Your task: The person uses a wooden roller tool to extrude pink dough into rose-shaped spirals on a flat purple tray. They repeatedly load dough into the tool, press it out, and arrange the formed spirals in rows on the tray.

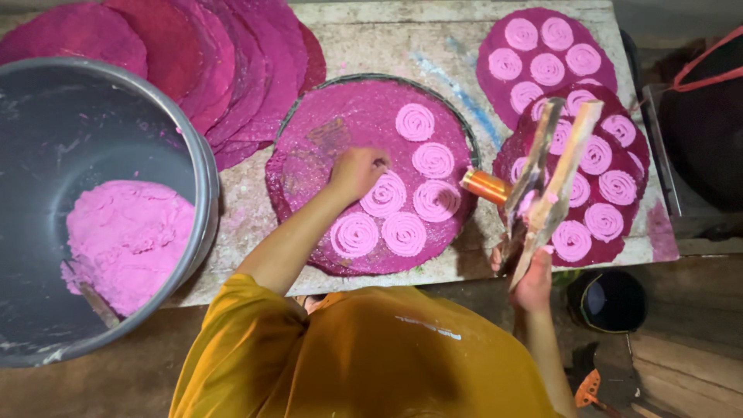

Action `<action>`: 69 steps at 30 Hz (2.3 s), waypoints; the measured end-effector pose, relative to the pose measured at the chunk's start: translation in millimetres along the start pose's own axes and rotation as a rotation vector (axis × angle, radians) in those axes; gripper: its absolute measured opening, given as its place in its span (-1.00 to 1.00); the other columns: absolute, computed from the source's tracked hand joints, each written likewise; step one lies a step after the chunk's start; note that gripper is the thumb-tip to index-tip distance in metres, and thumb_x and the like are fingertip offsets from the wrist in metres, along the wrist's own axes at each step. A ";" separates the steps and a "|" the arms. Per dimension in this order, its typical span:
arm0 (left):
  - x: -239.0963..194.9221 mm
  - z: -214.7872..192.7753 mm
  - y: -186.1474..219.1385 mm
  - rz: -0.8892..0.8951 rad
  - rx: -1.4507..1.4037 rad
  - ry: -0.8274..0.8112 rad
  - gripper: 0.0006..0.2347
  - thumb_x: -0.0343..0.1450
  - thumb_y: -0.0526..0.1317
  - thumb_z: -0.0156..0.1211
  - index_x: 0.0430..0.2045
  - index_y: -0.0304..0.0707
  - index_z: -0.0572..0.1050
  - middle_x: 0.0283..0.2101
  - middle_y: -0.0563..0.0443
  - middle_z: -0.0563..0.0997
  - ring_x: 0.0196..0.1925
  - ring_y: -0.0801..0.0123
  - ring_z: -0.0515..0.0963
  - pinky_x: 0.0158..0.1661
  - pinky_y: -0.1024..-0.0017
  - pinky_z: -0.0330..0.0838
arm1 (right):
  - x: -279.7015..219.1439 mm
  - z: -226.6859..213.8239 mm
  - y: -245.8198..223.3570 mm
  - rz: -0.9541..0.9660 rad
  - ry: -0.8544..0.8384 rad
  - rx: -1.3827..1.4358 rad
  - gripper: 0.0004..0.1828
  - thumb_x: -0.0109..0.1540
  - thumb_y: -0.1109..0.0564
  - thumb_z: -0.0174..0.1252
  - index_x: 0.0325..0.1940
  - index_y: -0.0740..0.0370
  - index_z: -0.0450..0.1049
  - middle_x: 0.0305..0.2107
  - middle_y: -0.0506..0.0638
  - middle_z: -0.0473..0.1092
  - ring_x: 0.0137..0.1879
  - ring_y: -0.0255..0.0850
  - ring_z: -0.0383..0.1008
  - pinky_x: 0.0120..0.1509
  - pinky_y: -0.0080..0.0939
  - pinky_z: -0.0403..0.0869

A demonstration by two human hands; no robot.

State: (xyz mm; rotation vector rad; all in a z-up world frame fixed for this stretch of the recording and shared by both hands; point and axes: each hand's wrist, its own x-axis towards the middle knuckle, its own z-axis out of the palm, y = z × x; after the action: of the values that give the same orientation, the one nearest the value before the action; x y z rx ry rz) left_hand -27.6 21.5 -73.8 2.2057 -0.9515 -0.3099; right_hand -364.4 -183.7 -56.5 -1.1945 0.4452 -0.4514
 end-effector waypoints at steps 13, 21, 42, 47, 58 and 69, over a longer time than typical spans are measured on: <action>-19.8 -6.2 5.2 0.306 0.126 0.140 -0.74 0.33 -0.44 0.07 -0.29 -0.15 0.70 -0.16 -0.06 0.63 -0.05 0.12 0.56 -0.05 0.17 0.48 | 4.8 5.1 -10.9 -0.034 -0.033 -0.039 -0.21 0.42 -0.46 -0.27 0.13 0.38 0.29 -0.41 0.12 0.33 -0.29 -0.11 0.33 -0.17 -0.11 0.33; -25.6 -53.6 17.0 0.108 -0.240 0.098 -0.61 0.45 -0.30 0.07 0.21 -0.10 0.46 0.29 -0.10 0.48 0.33 0.10 0.45 0.30 0.16 0.35 | 39.5 17.0 -8.4 0.167 -0.105 -0.171 -0.21 0.42 -0.39 -0.44 0.01 0.34 0.42 -0.47 0.07 0.38 -0.36 -0.16 0.39 -0.25 -0.16 0.42; -52.4 -92.0 -45.4 0.181 -2.228 0.674 -0.79 0.50 -0.06 0.10 -0.48 -0.06 0.31 -0.53 0.22 0.28 -0.44 0.46 0.33 -0.23 0.33 0.38 | 138.7 255.7 -56.5 0.159 -0.778 -1.363 -0.39 0.36 -0.25 -0.12 0.09 0.31 0.51 -0.46 0.22 0.50 -0.30 -0.01 0.55 -0.15 0.01 0.46; -48.0 -105.0 -42.8 0.235 -2.114 0.719 -0.79 0.48 -0.06 0.11 -0.48 -0.06 0.30 -0.54 0.21 0.27 -0.46 0.46 0.31 -0.22 0.32 0.36 | 139.0 253.1 -56.3 -0.070 -0.807 -1.236 -0.36 0.40 -0.27 -0.12 0.08 0.38 0.49 -0.43 0.16 0.49 -0.28 -0.06 0.54 -0.15 -0.01 0.45; -34.3 -118.5 -7.7 0.213 -2.140 0.730 -0.77 0.48 -0.04 0.10 -0.50 -0.07 0.29 -0.56 0.21 0.26 -0.47 0.44 0.30 -0.26 0.36 0.30 | 139.2 251.5 -93.6 -0.099 -0.749 -1.381 -0.34 0.37 -0.30 -0.14 0.00 0.35 0.53 -0.57 0.10 0.42 -0.39 -0.12 0.46 -0.24 -0.01 0.39; -58.3 -170.7 7.6 0.259 -2.028 0.696 -0.78 0.48 -0.06 0.11 -0.48 -0.09 0.30 -0.53 0.17 0.29 -0.45 0.41 0.35 -0.23 0.31 0.32 | 122.3 273.2 -101.1 0.144 -0.706 -1.231 -0.52 0.39 -0.13 -0.14 0.14 0.25 0.46 -0.65 -0.09 0.33 -0.51 -0.30 0.34 -0.40 -0.17 0.38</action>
State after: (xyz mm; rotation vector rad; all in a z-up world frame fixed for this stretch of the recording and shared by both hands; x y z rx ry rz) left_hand 6.4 146.7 51.7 0.2119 -0.1292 -0.1636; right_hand -122.2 -69.9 111.4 -2.3546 0.1491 0.4871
